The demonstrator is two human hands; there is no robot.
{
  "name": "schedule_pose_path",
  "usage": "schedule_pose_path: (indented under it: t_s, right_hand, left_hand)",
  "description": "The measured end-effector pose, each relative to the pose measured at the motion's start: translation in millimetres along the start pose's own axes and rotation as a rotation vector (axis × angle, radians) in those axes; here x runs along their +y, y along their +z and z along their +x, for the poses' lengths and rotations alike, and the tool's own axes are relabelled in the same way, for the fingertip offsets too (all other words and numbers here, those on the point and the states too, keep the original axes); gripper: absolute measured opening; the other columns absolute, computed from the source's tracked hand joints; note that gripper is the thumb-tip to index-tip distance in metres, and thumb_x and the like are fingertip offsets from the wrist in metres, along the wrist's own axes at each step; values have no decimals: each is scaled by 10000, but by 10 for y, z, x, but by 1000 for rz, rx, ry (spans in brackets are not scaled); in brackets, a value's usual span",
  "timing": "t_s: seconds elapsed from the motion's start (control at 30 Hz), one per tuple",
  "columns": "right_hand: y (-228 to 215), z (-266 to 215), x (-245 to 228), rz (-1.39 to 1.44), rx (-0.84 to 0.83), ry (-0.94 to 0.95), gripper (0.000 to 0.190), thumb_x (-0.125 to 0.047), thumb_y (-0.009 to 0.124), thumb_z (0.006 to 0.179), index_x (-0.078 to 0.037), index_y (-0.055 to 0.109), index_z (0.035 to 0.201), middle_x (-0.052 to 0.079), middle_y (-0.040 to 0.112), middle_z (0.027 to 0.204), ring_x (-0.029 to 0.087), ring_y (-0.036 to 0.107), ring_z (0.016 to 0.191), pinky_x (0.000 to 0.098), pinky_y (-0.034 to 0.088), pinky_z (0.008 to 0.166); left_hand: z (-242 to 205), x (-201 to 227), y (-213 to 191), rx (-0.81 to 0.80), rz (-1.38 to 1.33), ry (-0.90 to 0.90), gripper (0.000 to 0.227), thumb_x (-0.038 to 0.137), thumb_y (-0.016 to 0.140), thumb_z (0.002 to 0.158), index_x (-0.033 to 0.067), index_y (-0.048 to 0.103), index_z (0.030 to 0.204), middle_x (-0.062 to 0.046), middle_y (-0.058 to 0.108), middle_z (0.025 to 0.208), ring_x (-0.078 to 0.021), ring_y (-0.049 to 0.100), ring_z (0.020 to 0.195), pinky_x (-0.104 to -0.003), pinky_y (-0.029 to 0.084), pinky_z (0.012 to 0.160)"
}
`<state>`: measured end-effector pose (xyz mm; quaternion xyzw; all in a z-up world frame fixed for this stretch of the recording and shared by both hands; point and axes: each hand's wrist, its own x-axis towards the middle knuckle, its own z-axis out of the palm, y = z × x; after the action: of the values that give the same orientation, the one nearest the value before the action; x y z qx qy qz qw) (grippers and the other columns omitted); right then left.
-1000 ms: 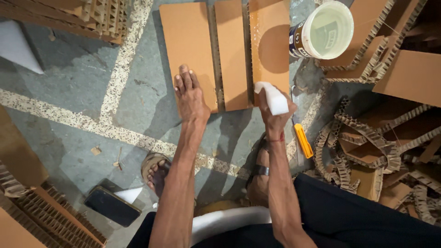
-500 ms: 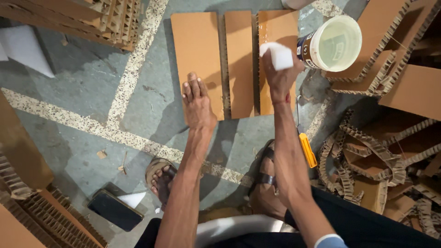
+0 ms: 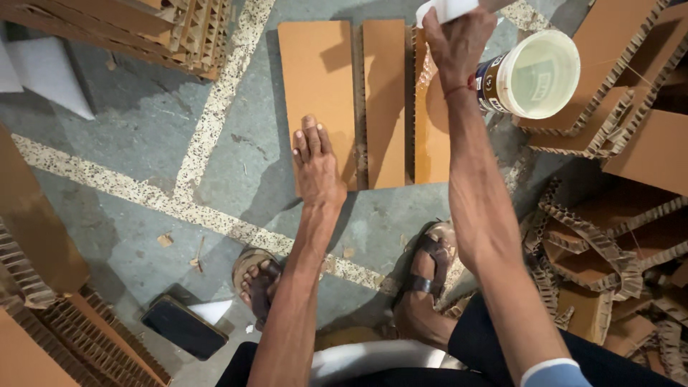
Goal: The person applies glue to the edges of flat cardboard pieces using a white roller. They then press the glued edges together to form a box shape and secure the structure with a rubber band. The process is repeated for multiple units.
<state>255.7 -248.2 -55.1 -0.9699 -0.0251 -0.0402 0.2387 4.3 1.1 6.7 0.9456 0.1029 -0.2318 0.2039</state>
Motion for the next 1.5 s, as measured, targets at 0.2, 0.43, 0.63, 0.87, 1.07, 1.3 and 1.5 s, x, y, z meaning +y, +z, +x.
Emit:
schedule_pose_path:
  t_s: [0.2, 0.43, 0.63, 0.87, 1.07, 1.3, 1.5]
  right_hand:
    - [-21, 48, 58, 62, 272, -313, 594, -294, 888, 783, 38, 597, 1180, 285, 563, 1110, 432, 531, 1059, 555, 424, 905]
    - [-465, -116, -219, -181, -30, -235, 339, -281, 849, 769, -32, 654, 889, 168, 686, 789, 363, 680, 696, 455, 562, 665]
    - [-921, -868, -611, 1, -21, -254, 403, -244, 869, 708, -8, 713, 994, 174, 738, 817, 338, 748, 710, 419, 616, 652]
    - [-1239, -1826, -832, 15, -98, 77, 395, -278, 872, 729, 6, 726, 961, 200, 742, 813, 333, 765, 762, 414, 606, 644]
    - [-1423, -2234, -905, -160, -226, 299, 357, -246, 877, 659, 32, 751, 845, 238, 717, 745, 363, 739, 716, 426, 588, 629]
    - [-1646, -1803, -927, 104, -83, 169, 265, -237, 831, 734, -29, 763, 883, 128, 755, 752, 218, 759, 686, 360, 606, 643]
    - [-998, -700, -820, 238, 136, -123, 288, -230, 817, 857, 18, 754, 987, 116, 769, 806, 226, 769, 710, 374, 606, 642]
  left_hand:
    - [10, -4, 23, 11, -14, 14, 995, -17, 743, 743, -66, 194, 1571, -218, 91, 1684, -441, 144, 1543, -488, 190, 1269]
    - [-15, -22, 48, 55, -43, 29, 935, -9, 713, 771, -62, 223, 1566, -215, 109, 1683, -456, 161, 1534, -505, 213, 1247]
    - [-39, -13, 43, 71, -45, 21, 917, -24, 697, 774, -53, 242, 1570, -206, 126, 1689, -446, 178, 1543, -507, 231, 1247]
    - [-18, -32, 59, 79, -41, 33, 928, -41, 702, 753, -57, 254, 1566, -217, 133, 1684, -446, 187, 1530, -502, 244, 1237]
    - [-29, -14, 44, 73, -24, 30, 948, -24, 725, 748, -53, 251, 1568, -221, 130, 1681, -439, 204, 1529, -493, 256, 1247]
    - [-36, 10, 22, 50, -40, 16, 952, -11, 732, 732, -60, 250, 1551, -223, 128, 1667, -448, 200, 1520, -511, 255, 1231]
    - [-24, -19, 24, 85, -52, 34, 924, -27, 715, 753, -56, 258, 1555, -225, 146, 1680, -463, 203, 1528, -511, 257, 1243]
